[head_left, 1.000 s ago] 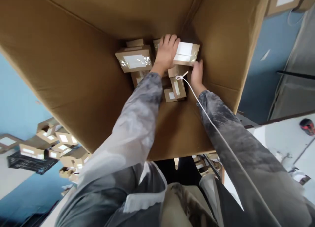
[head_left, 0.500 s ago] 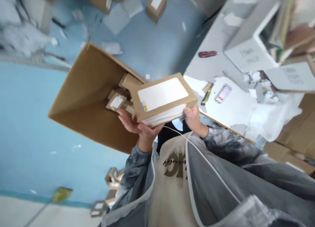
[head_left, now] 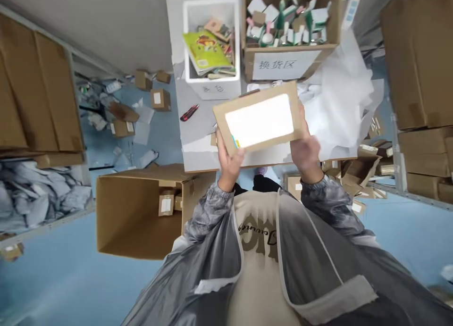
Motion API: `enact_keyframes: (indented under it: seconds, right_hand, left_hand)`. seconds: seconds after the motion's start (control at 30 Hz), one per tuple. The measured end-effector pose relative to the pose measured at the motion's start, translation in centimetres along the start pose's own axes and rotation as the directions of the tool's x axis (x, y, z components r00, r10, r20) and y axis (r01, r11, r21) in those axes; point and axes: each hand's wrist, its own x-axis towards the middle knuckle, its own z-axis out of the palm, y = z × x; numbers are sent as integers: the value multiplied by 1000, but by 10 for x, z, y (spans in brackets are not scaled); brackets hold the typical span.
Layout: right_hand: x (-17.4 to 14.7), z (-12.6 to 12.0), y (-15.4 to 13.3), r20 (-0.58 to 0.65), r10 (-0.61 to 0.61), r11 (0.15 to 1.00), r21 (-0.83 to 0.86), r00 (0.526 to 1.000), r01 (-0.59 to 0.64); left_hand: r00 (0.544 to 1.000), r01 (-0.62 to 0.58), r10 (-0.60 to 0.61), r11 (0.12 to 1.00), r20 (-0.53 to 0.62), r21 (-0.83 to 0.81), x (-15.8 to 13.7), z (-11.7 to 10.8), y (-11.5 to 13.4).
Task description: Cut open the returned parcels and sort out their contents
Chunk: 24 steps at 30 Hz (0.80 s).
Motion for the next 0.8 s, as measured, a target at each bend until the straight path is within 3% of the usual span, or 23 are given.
enact_keyframes:
  seconds: [0.13, 0.23, 0.3, 0.37, 0.43, 0.53, 0.67, 0.8]
  right_hand:
    - [-11, -58, 46, -57, 128, 955, 277, 990, -108]
    - [-19, -82, 94, -105, 260, 900, 385, 960, -202]
    - [-25, -91, 129, -100, 341, 870, 410, 935, -274]
    - [-34, -93, 163, -86, 395, 858, 391, 915, -334]
    - [-44, -85, 191, -60, 440, 850, 351, 896, -393]
    - [-61, -63, 216, -39, 522, 815, 316, 852, -485]
    - [-74, -39, 220, -94, 605, 785, 236, 791, -572]
    - [-72, -35, 218, -191, 615, 786, 68, 765, -614]
  left_hand:
    - [960, -217, 167, 951, 223, 219, 16, 34, -47]
    - [896, -214, 97, 949, 433, 231, 12, 55, -76]
    - [882, -143, 21, 964, 471, 224, -7, 73, -86]
    - [917, 1, -81, 979, 391, 202, -33, 97, -92]
    - [945, 204, -235, 967, 229, 150, -55, 121, -100]
    - [896, 440, -443, 895, 33, 71, -67, 146, -117]
    - [843, 530, -532, 847, 77, 44, -45, 142, -140]
    - [806, 574, -588, 805, 70, 151, -14, 130, -147]
